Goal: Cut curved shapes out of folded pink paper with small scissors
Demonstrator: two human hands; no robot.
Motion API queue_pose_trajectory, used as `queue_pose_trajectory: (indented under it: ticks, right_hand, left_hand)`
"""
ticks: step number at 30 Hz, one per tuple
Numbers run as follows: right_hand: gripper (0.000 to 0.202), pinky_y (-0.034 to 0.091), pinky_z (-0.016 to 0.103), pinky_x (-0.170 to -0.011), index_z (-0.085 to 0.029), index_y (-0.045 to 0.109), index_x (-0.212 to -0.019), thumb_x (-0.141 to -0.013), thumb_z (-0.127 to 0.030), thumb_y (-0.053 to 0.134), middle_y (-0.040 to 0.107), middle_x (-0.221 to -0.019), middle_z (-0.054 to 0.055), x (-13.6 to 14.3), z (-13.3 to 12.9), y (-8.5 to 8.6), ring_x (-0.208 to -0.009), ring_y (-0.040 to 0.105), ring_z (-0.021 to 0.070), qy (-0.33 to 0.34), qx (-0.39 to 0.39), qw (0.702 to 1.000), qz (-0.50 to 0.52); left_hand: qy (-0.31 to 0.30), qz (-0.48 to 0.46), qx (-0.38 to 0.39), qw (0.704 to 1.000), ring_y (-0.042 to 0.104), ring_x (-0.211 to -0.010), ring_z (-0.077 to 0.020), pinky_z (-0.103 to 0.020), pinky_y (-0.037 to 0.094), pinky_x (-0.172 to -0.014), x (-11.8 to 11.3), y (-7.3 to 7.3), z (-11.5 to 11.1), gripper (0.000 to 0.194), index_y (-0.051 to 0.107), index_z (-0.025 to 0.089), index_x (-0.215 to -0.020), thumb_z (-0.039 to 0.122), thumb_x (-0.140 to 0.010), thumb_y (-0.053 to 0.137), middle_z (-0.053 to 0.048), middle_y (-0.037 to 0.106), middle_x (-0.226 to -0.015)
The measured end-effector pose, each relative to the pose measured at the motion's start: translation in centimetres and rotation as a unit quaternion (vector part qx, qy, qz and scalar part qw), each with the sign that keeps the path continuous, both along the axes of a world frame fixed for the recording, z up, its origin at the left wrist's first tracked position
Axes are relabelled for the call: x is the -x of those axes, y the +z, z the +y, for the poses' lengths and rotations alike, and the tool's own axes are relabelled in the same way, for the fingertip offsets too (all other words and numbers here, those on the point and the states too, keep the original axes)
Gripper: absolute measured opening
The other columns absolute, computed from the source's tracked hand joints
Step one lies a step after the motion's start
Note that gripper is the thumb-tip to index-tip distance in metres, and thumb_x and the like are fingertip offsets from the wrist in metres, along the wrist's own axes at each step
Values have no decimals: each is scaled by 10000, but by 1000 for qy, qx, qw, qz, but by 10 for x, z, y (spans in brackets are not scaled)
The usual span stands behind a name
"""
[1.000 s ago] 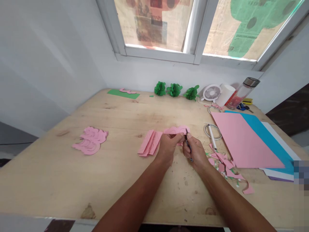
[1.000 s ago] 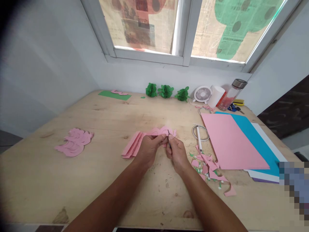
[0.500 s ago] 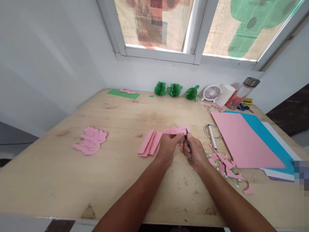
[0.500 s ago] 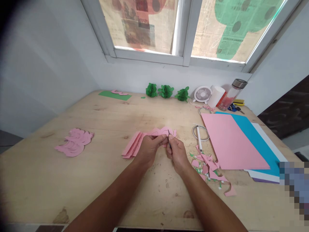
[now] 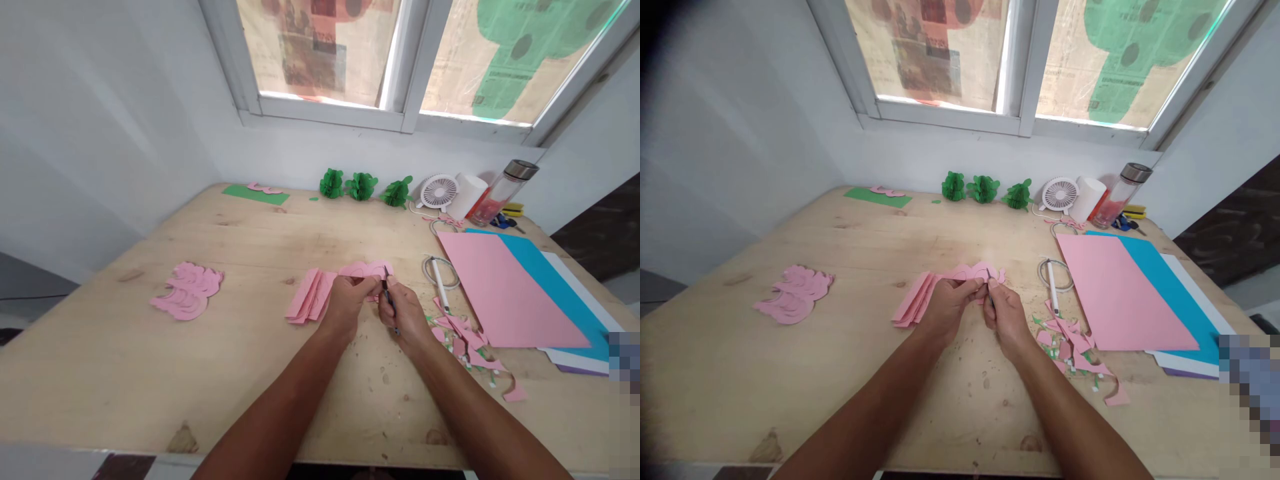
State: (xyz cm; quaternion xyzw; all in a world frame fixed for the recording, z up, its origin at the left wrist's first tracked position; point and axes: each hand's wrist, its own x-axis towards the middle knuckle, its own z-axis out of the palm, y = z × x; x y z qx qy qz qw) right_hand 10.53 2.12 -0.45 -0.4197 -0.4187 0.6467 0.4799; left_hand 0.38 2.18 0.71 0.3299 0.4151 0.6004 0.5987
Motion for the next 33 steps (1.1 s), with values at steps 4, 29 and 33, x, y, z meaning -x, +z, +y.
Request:
queue_pose_trajectory:
  ticks: [4, 29, 33]
  right_hand:
    - [457, 114, 207, -330, -179, 411, -489, -767, -524, 527, 286, -357, -82, 0, 0, 0, -312, 197, 44, 2, -1, 1000, 2]
    - [456, 112, 193, -329, -167, 424, -501, -786, -509, 519, 297, -362, -82, 0, 1, 0, -313, 202, 37, -1, 8, 1000, 7]
    - [454, 112, 193, -330, -164, 431, -506, -789, -507, 522, 301, -364, -82, 0, 0, -2, -312, 202, 35, -1, 6, 1000, 10]
  left_hand:
    - [2, -1, -6, 1000, 423, -569, -106, -256, 364, -611, 0, -3, 1, 211, 496, 150, -509, 256, -631, 632, 13, 443, -544]
    - [-9, -1, -19, 1000, 392, -566, -95, -253, 347, -608, 0, -6, 1, 204, 492, 142, -537, 243, -675, 603, 14, 424, -566]
    - [-12, 4, -22, 1000, 376, -561, -92, -252, 343, -608, 0, -7, 1, 227, 463, 149, -530, 247, -686, 595, 19, 399, -563]
